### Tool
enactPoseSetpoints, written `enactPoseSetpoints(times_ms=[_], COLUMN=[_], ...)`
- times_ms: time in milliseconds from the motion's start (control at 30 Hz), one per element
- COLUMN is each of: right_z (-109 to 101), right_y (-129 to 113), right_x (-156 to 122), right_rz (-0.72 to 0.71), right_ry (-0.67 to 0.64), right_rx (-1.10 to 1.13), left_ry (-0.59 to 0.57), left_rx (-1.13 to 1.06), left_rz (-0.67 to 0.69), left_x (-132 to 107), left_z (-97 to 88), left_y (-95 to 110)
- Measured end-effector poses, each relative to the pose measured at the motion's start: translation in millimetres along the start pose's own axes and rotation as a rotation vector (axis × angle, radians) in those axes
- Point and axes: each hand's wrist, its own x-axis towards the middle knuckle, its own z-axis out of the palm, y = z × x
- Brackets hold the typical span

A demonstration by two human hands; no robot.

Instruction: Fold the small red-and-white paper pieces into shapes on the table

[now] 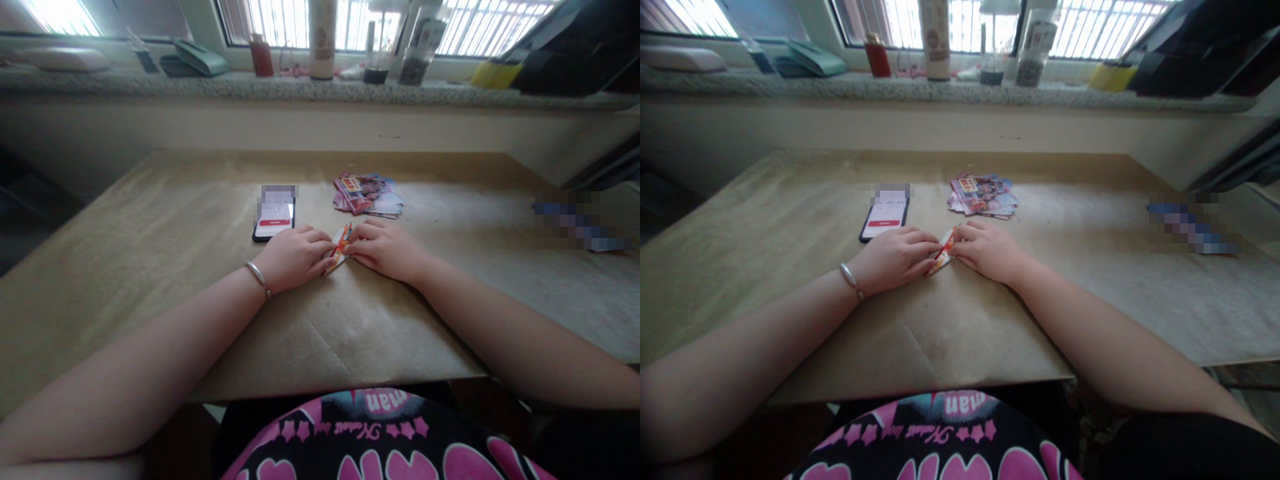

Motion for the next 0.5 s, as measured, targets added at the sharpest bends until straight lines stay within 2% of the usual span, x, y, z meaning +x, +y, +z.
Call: enactPoseSetpoints(times_ms=[300, 500], right_z=[5.5, 2.8], right_y=[0.7, -2.0], right_x=[-1.2, -1.3], right_rz=[0.057, 0.049], right_ry=[-0.004, -0.007], right_rx=[0.083, 0.072], left_ry=[-0.057, 0.006], left_rx=[-0.026, -0.023], left_rz=[-0.014, 0.008], left_x=[-1.0, -0.6], left_z=[-3.6, 2.5], left_y=[1.4, -1.7])
